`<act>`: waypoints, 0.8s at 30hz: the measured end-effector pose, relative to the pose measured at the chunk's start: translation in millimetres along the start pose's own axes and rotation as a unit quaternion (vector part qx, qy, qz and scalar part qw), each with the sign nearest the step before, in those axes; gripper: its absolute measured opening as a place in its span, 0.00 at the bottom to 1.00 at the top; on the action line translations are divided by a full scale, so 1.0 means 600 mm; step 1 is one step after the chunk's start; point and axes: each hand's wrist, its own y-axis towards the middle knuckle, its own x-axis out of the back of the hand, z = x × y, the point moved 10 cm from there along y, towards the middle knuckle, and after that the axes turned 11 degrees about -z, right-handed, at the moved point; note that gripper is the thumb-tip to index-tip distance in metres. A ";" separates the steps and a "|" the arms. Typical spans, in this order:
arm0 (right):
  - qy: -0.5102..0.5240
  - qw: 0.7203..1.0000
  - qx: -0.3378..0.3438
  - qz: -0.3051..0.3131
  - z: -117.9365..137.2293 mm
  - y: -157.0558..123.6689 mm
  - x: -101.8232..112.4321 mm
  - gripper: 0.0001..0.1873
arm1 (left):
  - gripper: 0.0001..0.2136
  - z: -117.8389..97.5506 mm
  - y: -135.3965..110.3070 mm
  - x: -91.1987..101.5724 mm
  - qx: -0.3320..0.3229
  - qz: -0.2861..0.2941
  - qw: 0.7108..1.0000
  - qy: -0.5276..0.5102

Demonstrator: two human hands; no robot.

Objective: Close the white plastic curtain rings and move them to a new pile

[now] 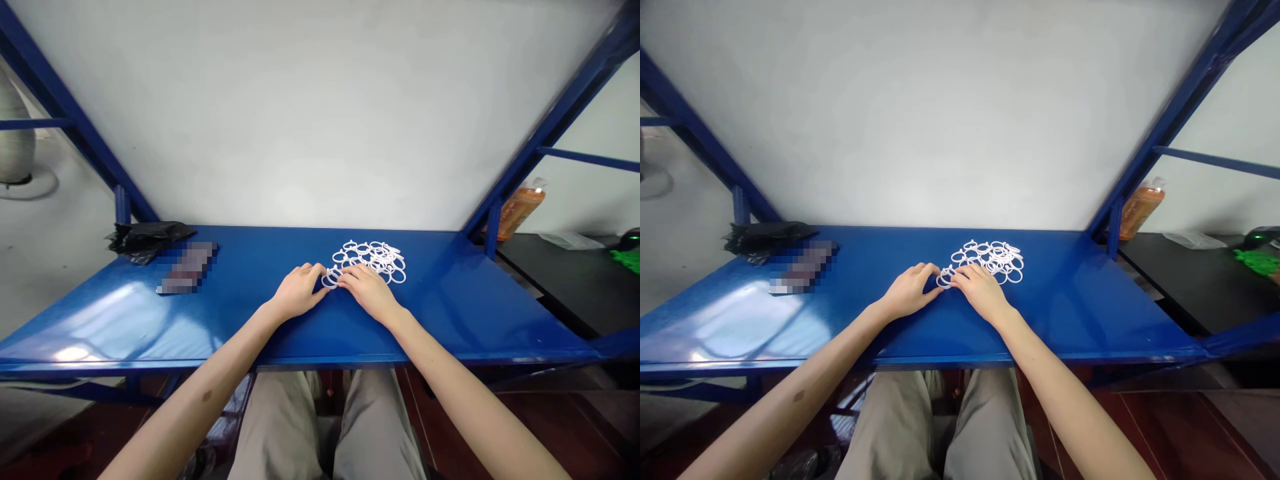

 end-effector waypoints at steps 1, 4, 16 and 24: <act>-0.004 1.000 0.003 0.003 0.001 0.000 -0.001 0.11 | 0.10 0.003 0.000 0.000 0.008 -0.004 1.000 -0.004; -0.014 1.000 0.008 0.009 0.003 0.001 -0.005 0.10 | 0.13 0.005 0.000 -0.001 0.009 -0.009 1.000 -0.010; -0.023 0.999 0.011 0.029 0.011 0.004 -0.013 0.07 | 0.10 -0.020 0.000 -0.013 -0.069 0.035 0.997 0.032; -0.008 0.998 0.042 0.053 0.028 0.005 -0.021 0.09 | 0.11 -0.032 0.001 -0.002 -0.092 -0.002 0.994 0.063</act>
